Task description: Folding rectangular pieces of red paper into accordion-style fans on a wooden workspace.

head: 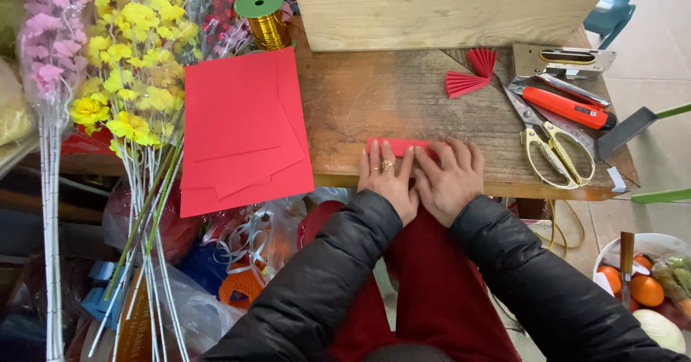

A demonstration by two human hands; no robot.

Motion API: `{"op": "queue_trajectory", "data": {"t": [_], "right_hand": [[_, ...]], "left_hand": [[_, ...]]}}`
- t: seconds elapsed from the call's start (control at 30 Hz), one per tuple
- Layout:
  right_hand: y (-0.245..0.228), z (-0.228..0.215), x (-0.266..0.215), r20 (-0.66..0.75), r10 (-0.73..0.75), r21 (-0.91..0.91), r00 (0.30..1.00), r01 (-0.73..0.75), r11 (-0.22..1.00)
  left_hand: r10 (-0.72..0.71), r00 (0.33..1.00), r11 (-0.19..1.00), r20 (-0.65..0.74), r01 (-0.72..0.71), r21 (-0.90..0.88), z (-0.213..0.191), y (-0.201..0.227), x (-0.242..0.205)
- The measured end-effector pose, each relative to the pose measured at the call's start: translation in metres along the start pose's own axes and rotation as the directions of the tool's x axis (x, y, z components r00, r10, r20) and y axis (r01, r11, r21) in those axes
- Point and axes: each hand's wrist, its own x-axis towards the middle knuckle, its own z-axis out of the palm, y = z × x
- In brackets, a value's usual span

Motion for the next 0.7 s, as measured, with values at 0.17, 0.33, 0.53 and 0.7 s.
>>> {"op": "queue_trajectory", "data": {"t": [0.17, 0.33, 0.53, 0.7], "right_hand": [[-0.012, -0.009, 0.003, -0.031, -0.014, -0.074, 0.999, 0.012, 0.997], [-0.002, -0.010, 0.003, 0.005, 0.018, -0.079, 1.000, -0.018, 0.997], [0.044, -0.006, -0.024, 0.018, 0.047, -0.122, 0.999, -0.044, 0.992], [0.045, -0.006, -0.030, -0.017, 0.058, -0.107, 0.998, -0.060, 0.992]], "left_hand": [[-0.030, 0.995, 0.999, 0.094, 0.033, -0.028, -0.003, 0.003, 0.000], [-0.053, 0.989, 0.998, 0.136, 0.051, 0.024, -0.019, 0.007, 0.002], [-0.040, 0.990, 0.999, 0.134, 0.038, 0.018, -0.014, 0.007, 0.002], [-0.013, 0.961, 0.999, 0.275, 0.001, 0.043, 0.002, 0.043, 0.021]]}}
